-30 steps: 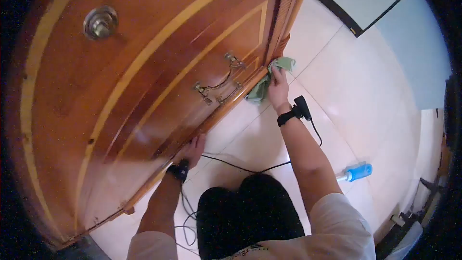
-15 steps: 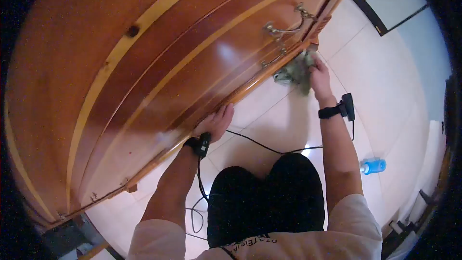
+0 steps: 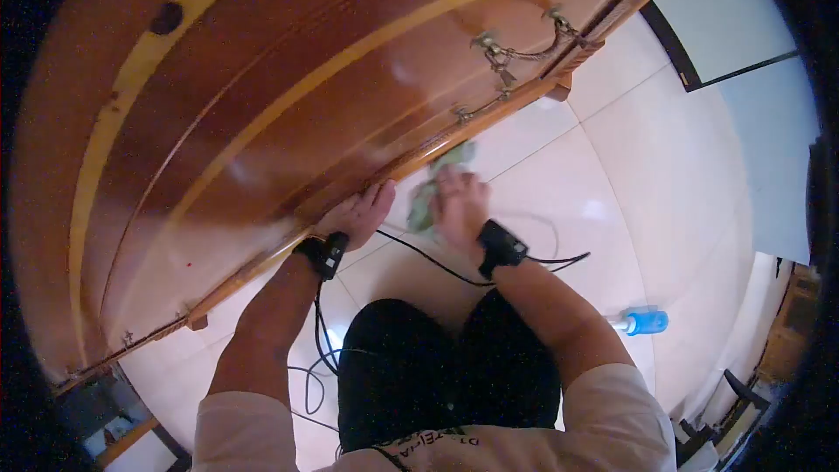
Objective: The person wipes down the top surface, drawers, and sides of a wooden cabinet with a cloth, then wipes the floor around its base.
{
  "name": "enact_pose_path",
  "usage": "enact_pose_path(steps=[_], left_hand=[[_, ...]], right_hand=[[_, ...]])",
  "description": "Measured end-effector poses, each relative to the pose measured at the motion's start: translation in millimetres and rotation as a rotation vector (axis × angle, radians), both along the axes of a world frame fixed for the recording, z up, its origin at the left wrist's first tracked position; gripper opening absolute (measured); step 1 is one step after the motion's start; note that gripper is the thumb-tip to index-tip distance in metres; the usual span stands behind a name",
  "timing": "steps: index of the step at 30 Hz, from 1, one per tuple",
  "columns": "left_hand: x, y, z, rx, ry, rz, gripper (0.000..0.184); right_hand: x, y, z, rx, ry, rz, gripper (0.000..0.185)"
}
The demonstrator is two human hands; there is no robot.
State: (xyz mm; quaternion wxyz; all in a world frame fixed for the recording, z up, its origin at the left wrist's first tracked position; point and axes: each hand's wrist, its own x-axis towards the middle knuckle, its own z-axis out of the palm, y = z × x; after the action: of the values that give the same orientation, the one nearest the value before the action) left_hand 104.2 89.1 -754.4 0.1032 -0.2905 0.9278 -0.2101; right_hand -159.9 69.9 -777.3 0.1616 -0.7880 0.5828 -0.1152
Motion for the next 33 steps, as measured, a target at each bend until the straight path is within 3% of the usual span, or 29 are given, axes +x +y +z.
enact_pose_path(steps=[4, 7, 9, 10, 11, 13, 15, 18, 21, 23, 26, 28, 31, 33], left_hand=[[-2, 5, 10, -0.033, -0.068, 0.007, 0.052], [1, 9, 9, -0.094, -0.093, 0.001, 0.053], [4, 7, -3, -0.104, -0.091, 0.003, 0.053], [8, 7, -12, -0.104, -0.091, -0.002, 0.053], [11, 9, -17, -0.100, -0.092, -0.006, 0.053], [9, 12, -13, -0.116, -0.069, 0.024, 0.052], [7, 11, -7, -0.126, -0.057, 0.043, 0.050], [3, 9, -3, -0.151, -0.048, 0.032, 0.050], [5, 9, 0, -0.196, -0.052, -0.006, 0.052], [2, 10, 3, -0.198, -0.066, 0.016, 0.052], [5, 6, -15, -0.103, -0.159, 0.011, 0.050], [4, 11, -17, -0.145, -0.027, 0.041, 0.051], [4, 11, -23, -0.111, 0.046, 0.090, 0.051], [6, 11, -22, -0.100, 0.018, 0.100, 0.050]], right_hand=[[11, 4, 19, 0.046, 0.050, 0.298, 0.049], [-29, -20, 26, -0.016, 0.024, 0.324, 0.046], [-64, -48, 7, -0.086, 0.140, 0.150, 0.037], [-84, -66, 17, 0.006, 0.192, 0.043, 0.041], [-109, -80, -2, -0.194, 0.152, -0.101, 0.046], [-158, -119, 4, 0.003, 0.265, -0.313, 0.053], [-191, -130, 6, -0.308, 0.345, -0.196, 0.056], [-164, -126, -5, -0.155, 0.359, -0.403, 0.059], [-100, -99, -9, -0.082, 0.231, -0.374, 0.060], [-52, -69, 14, 0.025, 0.157, -0.248, 0.054], [14, -10, -27, 0.013, -0.067, 0.120, 0.038], [57, 23, -18, -0.019, -0.110, 0.282, 0.032], [77, 44, -16, -0.141, -0.129, 0.366, 0.024], [53, 31, -25, -0.017, -0.116, 0.361, 0.023]])
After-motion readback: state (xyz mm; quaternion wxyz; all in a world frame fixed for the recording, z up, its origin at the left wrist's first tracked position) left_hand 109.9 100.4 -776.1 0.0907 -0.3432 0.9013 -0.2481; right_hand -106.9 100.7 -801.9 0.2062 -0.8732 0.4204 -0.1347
